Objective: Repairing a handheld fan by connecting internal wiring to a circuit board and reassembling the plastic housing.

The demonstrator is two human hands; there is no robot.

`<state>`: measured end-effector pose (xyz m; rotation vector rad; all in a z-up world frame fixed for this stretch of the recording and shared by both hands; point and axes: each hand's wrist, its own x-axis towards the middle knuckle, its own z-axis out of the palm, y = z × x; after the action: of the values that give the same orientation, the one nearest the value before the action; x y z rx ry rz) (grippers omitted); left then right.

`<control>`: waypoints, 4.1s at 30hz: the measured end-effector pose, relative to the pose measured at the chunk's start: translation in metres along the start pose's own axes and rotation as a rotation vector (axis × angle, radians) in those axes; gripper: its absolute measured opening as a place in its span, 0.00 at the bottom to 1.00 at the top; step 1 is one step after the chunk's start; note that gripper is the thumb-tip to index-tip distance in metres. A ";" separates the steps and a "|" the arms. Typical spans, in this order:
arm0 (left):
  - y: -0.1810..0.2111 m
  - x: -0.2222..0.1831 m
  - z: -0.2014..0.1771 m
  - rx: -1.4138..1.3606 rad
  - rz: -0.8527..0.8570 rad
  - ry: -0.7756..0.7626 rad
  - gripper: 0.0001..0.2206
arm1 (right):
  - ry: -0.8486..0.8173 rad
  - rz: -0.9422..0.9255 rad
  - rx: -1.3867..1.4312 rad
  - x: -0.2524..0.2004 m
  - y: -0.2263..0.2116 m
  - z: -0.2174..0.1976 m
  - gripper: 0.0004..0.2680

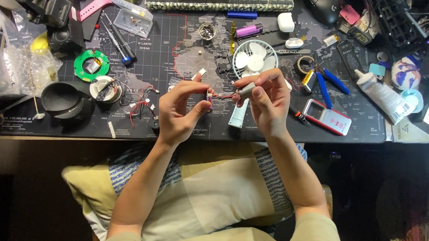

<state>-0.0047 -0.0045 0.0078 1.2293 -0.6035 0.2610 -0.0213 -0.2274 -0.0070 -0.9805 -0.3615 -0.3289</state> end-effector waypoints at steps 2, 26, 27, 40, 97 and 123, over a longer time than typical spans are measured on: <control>0.002 0.000 0.001 0.000 0.001 0.001 0.14 | -0.004 0.005 0.001 -0.001 0.000 -0.001 0.10; -0.001 0.002 0.003 0.268 0.201 -0.093 0.12 | -0.259 -0.215 -0.822 0.009 -0.023 0.028 0.07; -0.002 0.002 0.003 0.267 0.205 -0.097 0.12 | -0.254 -0.219 -0.828 0.008 -0.022 0.027 0.07; -0.006 0.002 0.001 0.304 0.228 -0.158 0.12 | -0.236 -0.312 -0.892 0.006 -0.026 0.031 0.06; -0.004 0.004 0.003 0.261 0.145 -0.183 0.08 | -0.295 0.249 -0.444 0.010 -0.016 0.013 0.06; -0.006 0.004 0.001 0.263 0.141 -0.218 0.11 | -0.265 0.195 -0.503 0.006 -0.014 0.011 0.04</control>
<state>0.0013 -0.0077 0.0049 1.4820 -0.8667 0.3347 -0.0234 -0.2259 0.0118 -1.5494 -0.4293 -0.1092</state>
